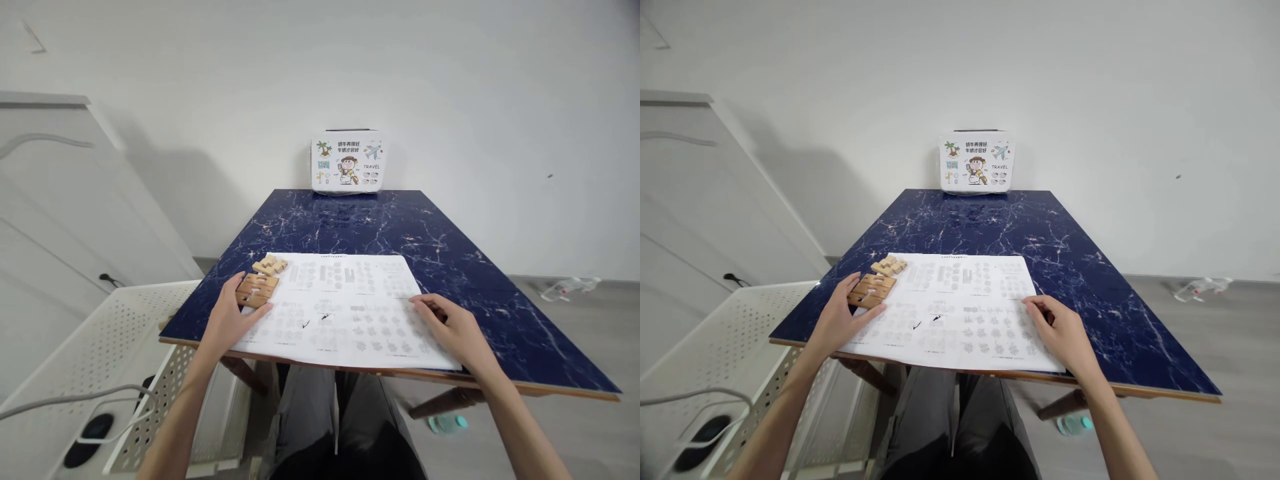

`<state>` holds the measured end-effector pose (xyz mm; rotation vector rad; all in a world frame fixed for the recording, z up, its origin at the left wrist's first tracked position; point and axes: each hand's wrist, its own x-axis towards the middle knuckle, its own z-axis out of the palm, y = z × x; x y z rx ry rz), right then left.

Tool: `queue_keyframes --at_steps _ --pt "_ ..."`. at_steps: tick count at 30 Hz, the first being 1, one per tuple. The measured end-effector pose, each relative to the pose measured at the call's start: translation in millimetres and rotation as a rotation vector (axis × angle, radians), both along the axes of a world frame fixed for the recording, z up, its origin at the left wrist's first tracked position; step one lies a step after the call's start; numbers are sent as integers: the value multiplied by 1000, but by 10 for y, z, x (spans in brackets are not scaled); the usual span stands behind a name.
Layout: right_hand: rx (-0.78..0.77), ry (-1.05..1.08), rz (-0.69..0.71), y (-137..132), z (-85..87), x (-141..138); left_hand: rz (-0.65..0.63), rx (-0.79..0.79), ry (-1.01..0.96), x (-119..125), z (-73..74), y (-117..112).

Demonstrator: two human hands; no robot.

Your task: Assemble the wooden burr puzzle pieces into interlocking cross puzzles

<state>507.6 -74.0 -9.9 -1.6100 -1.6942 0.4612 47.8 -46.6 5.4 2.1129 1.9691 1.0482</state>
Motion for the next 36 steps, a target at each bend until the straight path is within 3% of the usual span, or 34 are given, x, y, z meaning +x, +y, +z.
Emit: queue_keyframes --at_steps 20,24,29,36 --pt "-8 -5 -5 13 -3 -9 -23 27 60 68 61 -25" --pt "17 0 6 19 4 -18 53 -13 95 158 218 86" --pt "2 11 9 15 1 -16 131 -182 233 392 478 360" --pt "-3 33 19 10 43 -35 195 -317 310 612 566 652"
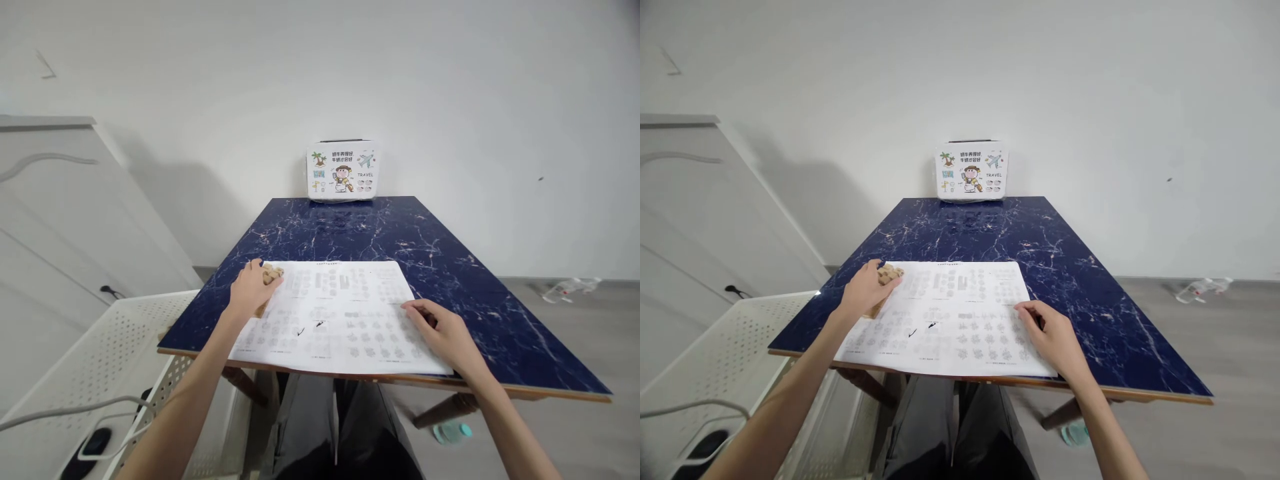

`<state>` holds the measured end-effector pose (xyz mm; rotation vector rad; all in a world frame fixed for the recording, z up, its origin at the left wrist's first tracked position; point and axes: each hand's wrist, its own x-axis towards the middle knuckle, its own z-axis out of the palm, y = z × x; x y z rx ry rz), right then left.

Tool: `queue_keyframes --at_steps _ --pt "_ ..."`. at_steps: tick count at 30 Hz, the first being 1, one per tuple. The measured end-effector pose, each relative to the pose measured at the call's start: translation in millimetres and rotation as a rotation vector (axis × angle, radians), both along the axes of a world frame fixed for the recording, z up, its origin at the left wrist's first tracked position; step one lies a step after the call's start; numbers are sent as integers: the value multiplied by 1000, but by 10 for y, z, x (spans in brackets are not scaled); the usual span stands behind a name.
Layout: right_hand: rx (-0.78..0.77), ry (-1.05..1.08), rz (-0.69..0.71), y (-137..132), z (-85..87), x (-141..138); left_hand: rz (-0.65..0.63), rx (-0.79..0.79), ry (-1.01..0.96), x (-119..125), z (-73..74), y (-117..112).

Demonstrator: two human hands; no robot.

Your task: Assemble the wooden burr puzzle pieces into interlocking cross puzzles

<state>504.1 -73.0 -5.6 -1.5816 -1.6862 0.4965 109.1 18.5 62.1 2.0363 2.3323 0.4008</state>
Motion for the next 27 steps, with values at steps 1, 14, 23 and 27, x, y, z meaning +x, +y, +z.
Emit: queue_keyframes --at_steps 1,14,23,27 --pt "5 3 1 3 5 -1 6 -3 11 18 0 23" --pt "20 9 11 32 -40 23 -35 -28 28 34 -56 333" --pt "13 22 15 28 -24 21 -200 -12 -58 19 -68 435" --pt "20 25 13 33 -32 23 -283 -12 -98 178 -91 430"
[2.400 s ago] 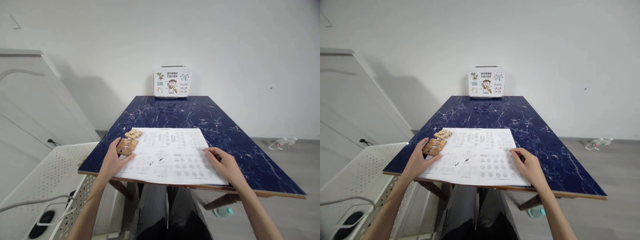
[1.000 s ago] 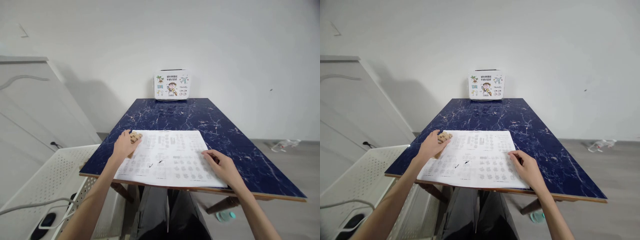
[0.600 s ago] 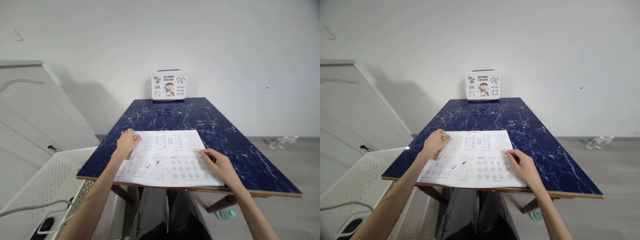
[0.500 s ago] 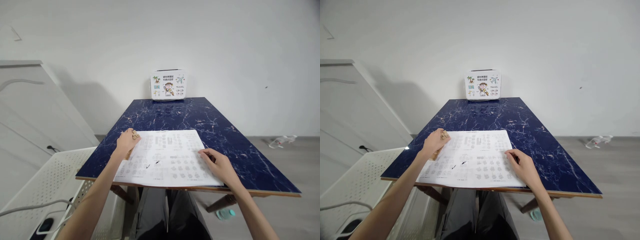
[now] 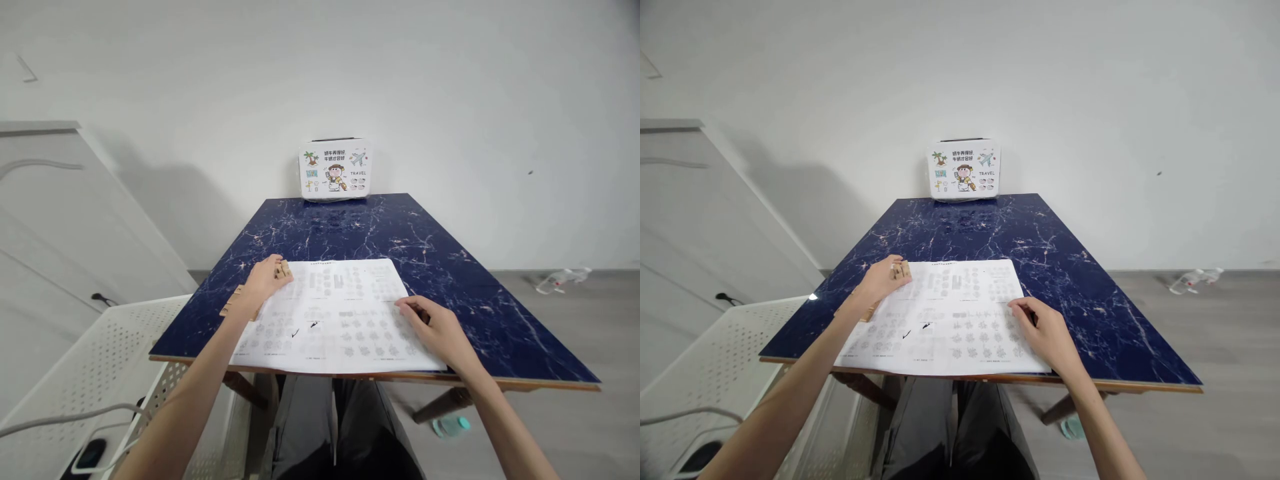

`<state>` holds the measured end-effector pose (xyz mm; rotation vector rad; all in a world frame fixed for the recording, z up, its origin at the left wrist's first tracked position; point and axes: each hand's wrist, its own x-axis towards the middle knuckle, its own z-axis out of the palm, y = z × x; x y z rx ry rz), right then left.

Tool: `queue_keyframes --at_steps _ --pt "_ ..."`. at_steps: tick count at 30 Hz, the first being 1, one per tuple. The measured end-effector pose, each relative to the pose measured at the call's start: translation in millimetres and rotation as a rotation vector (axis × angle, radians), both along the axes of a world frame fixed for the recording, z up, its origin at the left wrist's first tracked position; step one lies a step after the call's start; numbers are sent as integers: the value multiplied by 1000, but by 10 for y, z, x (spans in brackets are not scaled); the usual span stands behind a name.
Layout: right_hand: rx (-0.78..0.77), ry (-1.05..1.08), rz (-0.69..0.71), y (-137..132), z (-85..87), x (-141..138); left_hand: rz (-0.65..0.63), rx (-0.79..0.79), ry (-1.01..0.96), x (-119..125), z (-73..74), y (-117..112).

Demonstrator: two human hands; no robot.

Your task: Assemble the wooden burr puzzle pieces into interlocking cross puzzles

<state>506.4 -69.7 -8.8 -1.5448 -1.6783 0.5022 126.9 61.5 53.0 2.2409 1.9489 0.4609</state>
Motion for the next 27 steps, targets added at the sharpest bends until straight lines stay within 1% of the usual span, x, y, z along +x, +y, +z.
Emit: queue_keyframes --at_steps 3,6,11,14,16,18,20,22,27 --pt "0 -3 2 -1 7 -6 -90 -12 -25 196 -25 -55" --pt "3 -11 1 -6 13 -10 -191 -25 -43 443 -47 -164" --pt "10 -22 10 -6 -1 5 -346 -50 -75 881 -83 -426" --pt "15 -28 19 -3 -5 15 -459 -50 -113 1113 -117 -607" --pt "22 -31 22 -3 0 15 -493 -36 -136 1244 -144 -730" --pt "28 -32 23 -6 9 10 -483 -34 -160 1339 -168 -841" --pt "29 -35 22 -9 15 5 -461 -32 -185 1379 -182 -923" --pt "25 -39 25 -11 15 2 -462 -26 -208 1352 -185 -968" --pt "21 -61 60 10 41 -3 -487 -47 -237 1098 -171 -944"
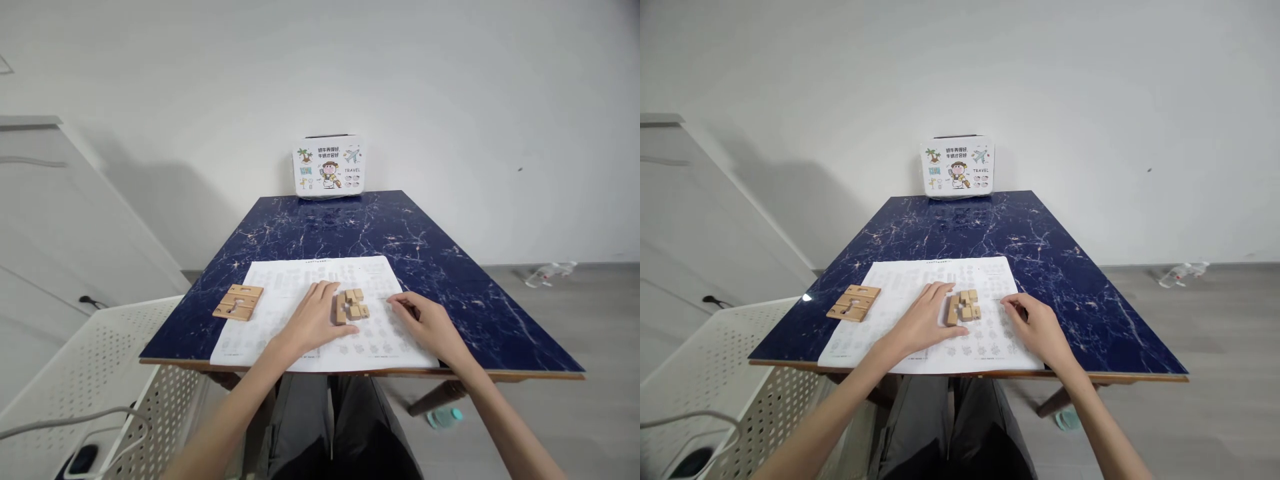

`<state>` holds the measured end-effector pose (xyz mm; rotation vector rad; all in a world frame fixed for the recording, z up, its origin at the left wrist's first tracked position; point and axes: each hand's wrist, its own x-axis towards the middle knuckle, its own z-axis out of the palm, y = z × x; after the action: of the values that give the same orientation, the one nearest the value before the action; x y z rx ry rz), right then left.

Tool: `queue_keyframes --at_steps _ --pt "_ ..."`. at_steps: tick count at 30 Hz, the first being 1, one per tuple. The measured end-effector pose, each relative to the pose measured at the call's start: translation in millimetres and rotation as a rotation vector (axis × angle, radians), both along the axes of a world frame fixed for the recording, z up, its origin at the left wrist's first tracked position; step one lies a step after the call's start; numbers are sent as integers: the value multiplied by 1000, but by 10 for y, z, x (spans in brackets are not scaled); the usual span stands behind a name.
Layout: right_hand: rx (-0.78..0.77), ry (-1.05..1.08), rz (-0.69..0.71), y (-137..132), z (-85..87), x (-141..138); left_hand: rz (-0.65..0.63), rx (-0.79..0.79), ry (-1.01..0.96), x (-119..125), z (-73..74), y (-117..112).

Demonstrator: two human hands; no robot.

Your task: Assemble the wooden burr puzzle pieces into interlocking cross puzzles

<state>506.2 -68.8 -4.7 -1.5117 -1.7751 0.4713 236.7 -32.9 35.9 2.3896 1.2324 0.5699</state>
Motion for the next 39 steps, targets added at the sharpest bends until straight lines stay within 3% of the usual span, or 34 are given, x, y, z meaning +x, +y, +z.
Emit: queue_keyframes --at_steps 4,10,14,22,28,34,39 --pt "-12 -51 85 22 124 -49 -29 -44 -50 -136 -21 56" --pt "-32 -132 275 45 243 -243 16 -96 -232 -141 -68 61" --pt "-40 -195 270 48 229 -368 60 -240 -424 -171 -72 21" --pt "-9 -222 203 40 246 -403 -14 -569 -736 -248 -50 -24" --pt "-31 161 165 37 333 -435 -5 -586 -722 -271 -71 -29" --pt "-190 656 340 55 398 -636 -21 -575 -714 -272 -75 -41" --pt "-269 816 410 88 433 -787 -21 -593 -760 -272 -22 -73"
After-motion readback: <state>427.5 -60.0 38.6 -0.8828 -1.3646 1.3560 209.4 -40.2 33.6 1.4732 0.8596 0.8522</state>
